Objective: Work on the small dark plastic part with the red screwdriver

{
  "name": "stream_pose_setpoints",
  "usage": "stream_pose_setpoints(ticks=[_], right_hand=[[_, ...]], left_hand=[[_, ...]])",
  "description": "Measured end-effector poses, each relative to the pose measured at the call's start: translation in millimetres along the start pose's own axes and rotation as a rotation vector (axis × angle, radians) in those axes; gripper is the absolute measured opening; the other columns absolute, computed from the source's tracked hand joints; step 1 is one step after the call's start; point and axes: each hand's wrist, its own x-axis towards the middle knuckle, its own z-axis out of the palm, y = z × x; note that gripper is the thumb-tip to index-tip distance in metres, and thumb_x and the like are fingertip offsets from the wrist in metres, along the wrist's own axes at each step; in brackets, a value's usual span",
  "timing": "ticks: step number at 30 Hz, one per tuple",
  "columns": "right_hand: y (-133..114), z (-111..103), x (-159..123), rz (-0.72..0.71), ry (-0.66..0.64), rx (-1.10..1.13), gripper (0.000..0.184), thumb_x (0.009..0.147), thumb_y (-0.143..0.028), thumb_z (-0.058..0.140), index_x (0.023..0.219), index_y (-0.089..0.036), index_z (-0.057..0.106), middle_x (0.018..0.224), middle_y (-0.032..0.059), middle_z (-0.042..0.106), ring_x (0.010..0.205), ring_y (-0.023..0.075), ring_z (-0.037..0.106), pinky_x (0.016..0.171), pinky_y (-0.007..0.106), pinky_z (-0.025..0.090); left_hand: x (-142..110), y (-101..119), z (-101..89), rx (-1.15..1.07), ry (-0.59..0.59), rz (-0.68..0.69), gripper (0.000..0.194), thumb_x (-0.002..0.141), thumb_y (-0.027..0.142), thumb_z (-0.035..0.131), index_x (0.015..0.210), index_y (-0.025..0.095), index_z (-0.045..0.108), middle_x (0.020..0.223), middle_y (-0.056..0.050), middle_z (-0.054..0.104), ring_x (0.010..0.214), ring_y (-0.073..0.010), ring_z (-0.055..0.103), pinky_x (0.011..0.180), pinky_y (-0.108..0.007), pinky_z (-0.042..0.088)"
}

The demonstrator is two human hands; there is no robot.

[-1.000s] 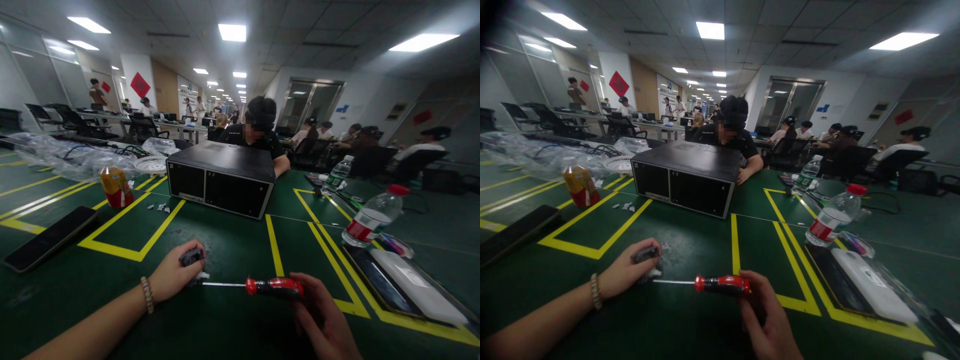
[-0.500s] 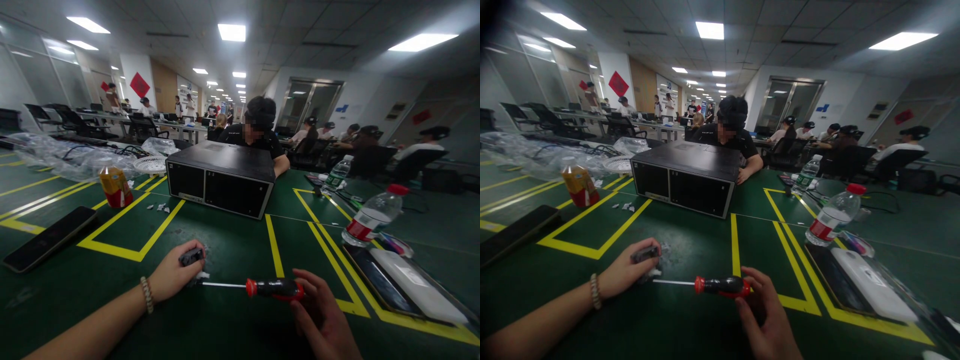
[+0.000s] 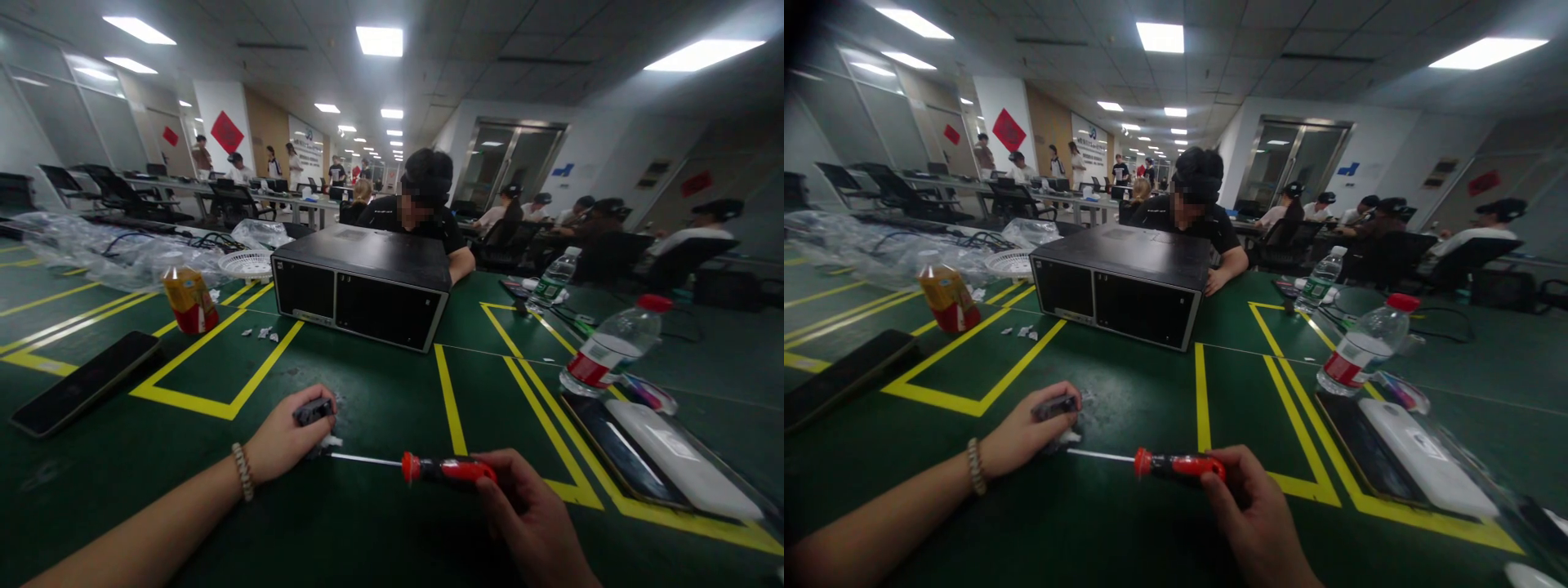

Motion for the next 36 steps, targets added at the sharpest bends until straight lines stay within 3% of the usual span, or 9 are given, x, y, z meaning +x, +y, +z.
stream_pose_setpoints(ticks=[9,15,20,24,29,32,36], right_hand=[[0,1,-5,-0.044,-0.018,0.069,0.036,0.095,-0.058,0.063,0.105,-0.024,0.063,0.061,-0.0019,0.064,0.046,0.0160,0.058,0.042,0.027,0.046],[2,-2,-7,-0.123,0.009,-0.032,0.037,0.091,-0.046,0.069,0.121,-0.025,0.062,0.093,0.0078,0.075,0.071,0.0239,0.071,0.061,0.036,0.058],[2,-4,-4,-0.030,-0.085,0.025,0.036,0.095,-0.054,0.064,0.108,-0.021,0.067,0.068,0.0011,0.066,0.053,0.0177,0.061,0.046,0.028,0.049],[5,-8,-1,-0.065,-0.122,0.000,0.039,0.096,-0.059,0.061,0.094,-0.021,0.070,0.063,-0.0006,0.062,0.050,0.0162,0.057,0.044,0.026,0.046],[10,-8,-1,-0.138,-0.079,-0.102,0.039,0.097,-0.054,0.061,0.120,-0.024,0.068,0.081,0.0051,0.073,0.059,0.0207,0.067,0.048,0.029,0.053],[13,-8,-3,-0.154,-0.015,-0.076,0.032,0.099,-0.049,0.060,0.121,-0.027,0.064,0.088,0.0053,0.074,0.064,0.0217,0.070,0.052,0.030,0.056],[21,-14,-2,-0.246,-0.115,-0.127,0.028,0.100,-0.043,0.057,0.122,-0.028,0.065,0.103,0.0092,0.075,0.083,0.0277,0.074,0.073,0.040,0.063]], left_hand=[[-1,1,-1.1,-0.005,-0.020,-0.013,0.015,0.091,0.031,0.059,0.100,0.018,0.060,0.094,-0.005,0.064,0.082,-0.0217,0.062,0.074,-0.035,0.050],[0,-2,-0.5,0.010,-0.005,-0.002,0.016,0.090,0.031,0.060,0.100,0.019,0.061,0.091,-0.003,0.064,0.080,-0.0203,0.061,0.073,-0.033,0.049],[1,-5,0.0,0.021,0.003,0.022,0.014,0.089,0.030,0.059,0.098,0.019,0.060,0.087,-0.002,0.062,0.078,-0.0197,0.060,0.072,-0.033,0.048],[0,-6,-0.5,-0.003,-0.025,0.004,0.017,0.090,0.031,0.060,0.101,0.018,0.060,0.093,-0.004,0.064,0.080,-0.0208,0.062,0.072,-0.034,0.050],[0,-5,-1.2,0.012,-0.023,-0.005,0.017,0.091,0.031,0.061,0.102,0.019,0.060,0.093,-0.004,0.064,0.080,-0.0213,0.063,0.073,-0.034,0.051],[0,-4,-0.9,0.008,-0.015,-0.011,0.017,0.091,0.031,0.060,0.102,0.019,0.060,0.093,-0.004,0.065,0.080,-0.0215,0.063,0.073,-0.035,0.051],[0,-6,-0.9,-0.003,-0.019,-0.013,0.018,0.091,0.032,0.061,0.103,0.019,0.060,0.095,-0.005,0.065,0.081,-0.0219,0.064,0.074,-0.036,0.052]])
